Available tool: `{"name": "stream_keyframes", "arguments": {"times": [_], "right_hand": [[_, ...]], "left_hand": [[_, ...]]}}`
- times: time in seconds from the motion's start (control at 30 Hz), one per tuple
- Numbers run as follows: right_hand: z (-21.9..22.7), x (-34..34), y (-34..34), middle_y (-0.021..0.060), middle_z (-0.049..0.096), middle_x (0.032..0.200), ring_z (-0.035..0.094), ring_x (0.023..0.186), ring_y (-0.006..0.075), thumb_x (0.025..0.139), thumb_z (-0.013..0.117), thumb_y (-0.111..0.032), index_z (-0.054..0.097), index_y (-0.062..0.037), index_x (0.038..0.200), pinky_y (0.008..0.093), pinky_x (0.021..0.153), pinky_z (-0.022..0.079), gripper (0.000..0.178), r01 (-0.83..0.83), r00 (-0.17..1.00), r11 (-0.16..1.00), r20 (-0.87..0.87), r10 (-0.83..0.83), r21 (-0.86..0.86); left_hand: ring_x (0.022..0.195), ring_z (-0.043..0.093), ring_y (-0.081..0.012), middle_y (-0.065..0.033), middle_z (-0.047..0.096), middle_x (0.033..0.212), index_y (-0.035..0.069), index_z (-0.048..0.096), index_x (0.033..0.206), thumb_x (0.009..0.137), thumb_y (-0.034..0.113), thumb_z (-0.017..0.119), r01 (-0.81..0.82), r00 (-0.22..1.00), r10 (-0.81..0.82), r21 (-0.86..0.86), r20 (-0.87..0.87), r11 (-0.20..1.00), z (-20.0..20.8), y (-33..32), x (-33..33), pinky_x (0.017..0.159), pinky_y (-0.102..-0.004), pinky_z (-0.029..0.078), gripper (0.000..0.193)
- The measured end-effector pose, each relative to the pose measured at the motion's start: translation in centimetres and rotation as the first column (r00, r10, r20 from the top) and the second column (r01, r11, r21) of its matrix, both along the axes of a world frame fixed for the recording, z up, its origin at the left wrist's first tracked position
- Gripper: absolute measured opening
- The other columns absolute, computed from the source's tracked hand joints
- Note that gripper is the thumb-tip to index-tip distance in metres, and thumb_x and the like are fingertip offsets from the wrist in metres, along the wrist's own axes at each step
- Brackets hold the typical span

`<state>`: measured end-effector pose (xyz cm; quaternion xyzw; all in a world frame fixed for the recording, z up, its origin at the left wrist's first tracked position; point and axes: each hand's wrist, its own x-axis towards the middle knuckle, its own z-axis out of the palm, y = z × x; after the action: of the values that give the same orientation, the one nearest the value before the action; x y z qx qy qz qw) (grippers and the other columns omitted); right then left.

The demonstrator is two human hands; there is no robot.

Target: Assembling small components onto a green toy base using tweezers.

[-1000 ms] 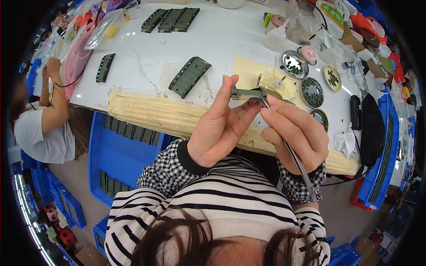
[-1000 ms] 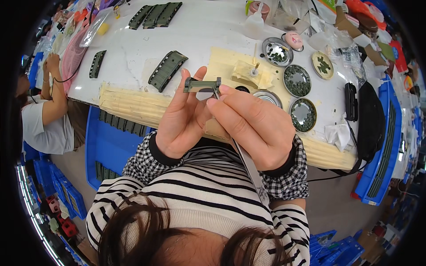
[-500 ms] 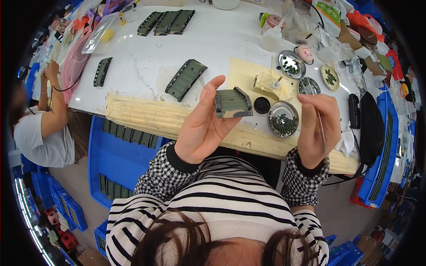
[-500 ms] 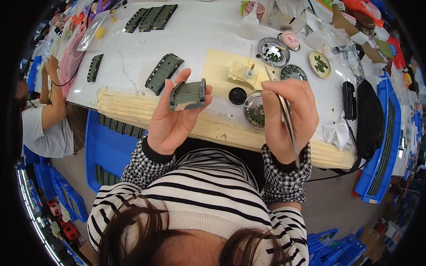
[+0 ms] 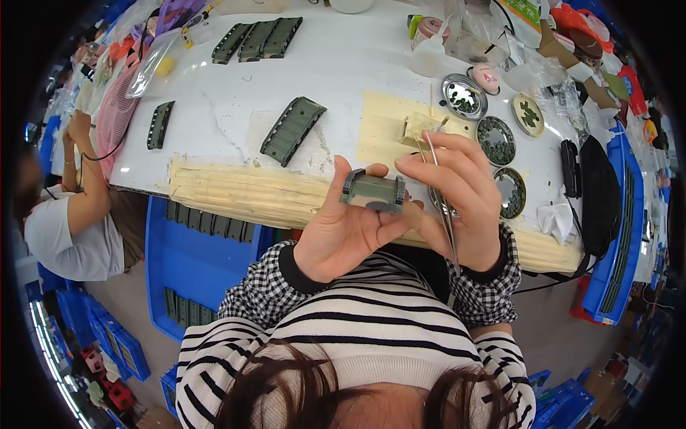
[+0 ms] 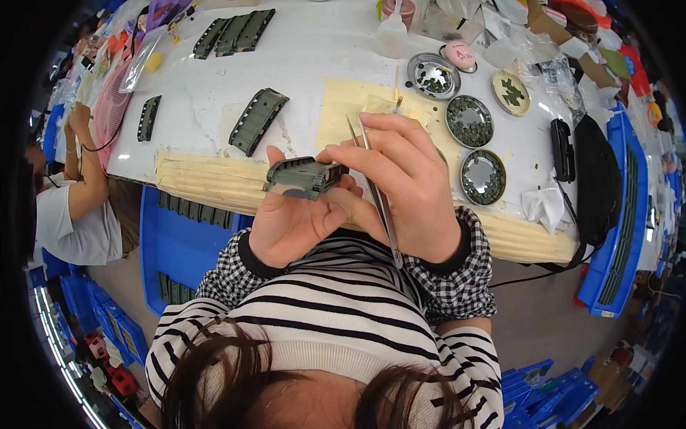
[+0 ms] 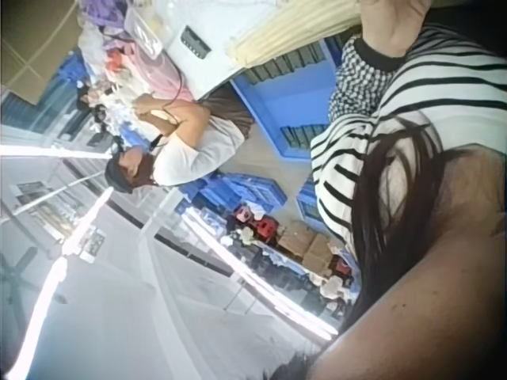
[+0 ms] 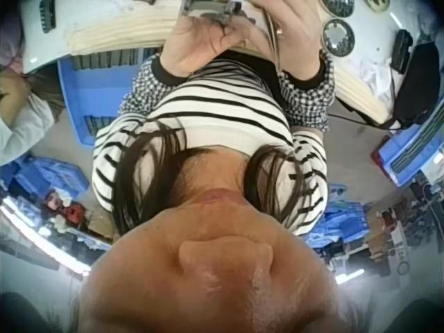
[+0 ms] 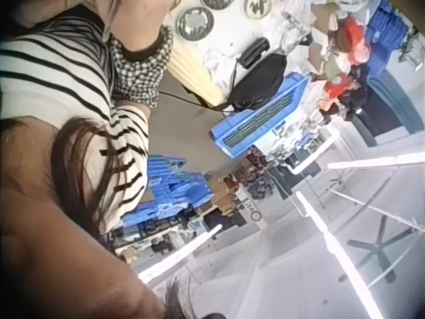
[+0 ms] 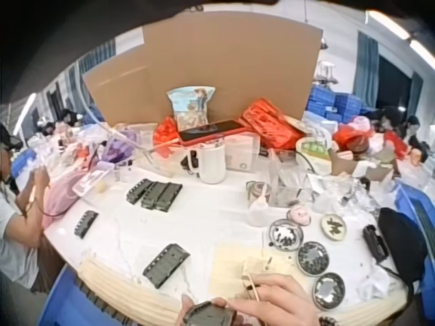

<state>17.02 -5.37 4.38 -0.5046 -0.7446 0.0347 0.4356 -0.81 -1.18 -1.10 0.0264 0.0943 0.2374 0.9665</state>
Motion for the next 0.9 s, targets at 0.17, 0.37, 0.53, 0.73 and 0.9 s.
{"name": "stream_keyframes", "arguments": {"times": [0.17,0.37,0.53,0.73,0.9], "right_hand": [[-0.1,0.1,-0.3,0.0090,0.064,0.089,0.059,0.102,0.0330,0.062,0.078,-0.010,0.068,-0.0055,0.095,0.0424,0.085,0.048,0.034,-0.029,0.999,0.999,0.045,0.030,-0.021],[0.2,-0.1,-0.8,0.0096,0.066,0.090,0.058,0.105,0.0316,0.069,0.076,-0.009,0.067,-0.0020,0.092,0.0398,0.087,0.047,0.025,-0.138,0.969,0.955,-0.235,0.076,-0.261],[0.0,1.5,-0.5,0.0098,0.065,0.088,0.059,0.095,0.0289,0.069,0.078,-0.007,0.066,-0.0023,0.093,0.0365,0.082,0.047,0.028,0.263,0.961,0.964,-0.079,-0.265,-0.036],[-1.9,4.1,2.3,0.0099,0.062,0.081,0.056,0.082,0.0286,0.073,0.074,-0.003,0.065,-0.0021,0.093,0.0362,0.072,0.047,0.022,0.401,0.895,0.913,0.179,-0.409,0.076],[-2.9,4.1,3.0,0.0090,0.062,0.079,0.056,0.081,0.0280,0.073,0.073,-0.003,0.066,-0.0033,0.089,0.0350,0.070,0.046,0.018,0.379,0.915,0.925,0.144,-0.376,0.008]], "left_hand": [[0.114,0.055,-0.0195,-0.0075,0.055,0.123,0.012,0.038,0.137,0.093,0.063,0.037,0.047,0.999,-0.047,0.165,-0.007,0.985,-0.3,-0.7,0.4,0.095,-0.0339,0.048,0.067],[0.116,0.051,-0.0165,-0.0079,0.053,0.122,0.008,0.022,0.146,0.097,0.058,0.035,0.038,0.991,0.052,0.617,-0.127,0.786,0.0,-0.6,-0.2,0.094,-0.0317,0.045,0.072],[0.106,0.058,-0.0265,-0.0164,0.053,0.116,0.008,0.024,0.144,0.101,0.050,0.021,0.076,0.997,-0.063,0.466,-0.044,0.881,-0.5,-0.8,-0.8,0.097,-0.0445,0.048,0.060],[0.109,0.057,-0.0277,-0.0169,0.053,0.117,0.007,0.033,0.139,0.101,0.049,0.014,0.091,0.994,-0.105,0.299,0.034,0.950,0.2,-0.3,-0.5,0.100,-0.0511,0.046,0.059],[0.109,0.057,-0.0268,-0.0161,0.053,0.118,0.006,0.037,0.136,0.101,0.049,0.015,0.131,0.990,-0.140,0.290,0.009,0.948,-0.2,-0.4,-0.5,0.101,-0.0512,0.046,0.059]]}}
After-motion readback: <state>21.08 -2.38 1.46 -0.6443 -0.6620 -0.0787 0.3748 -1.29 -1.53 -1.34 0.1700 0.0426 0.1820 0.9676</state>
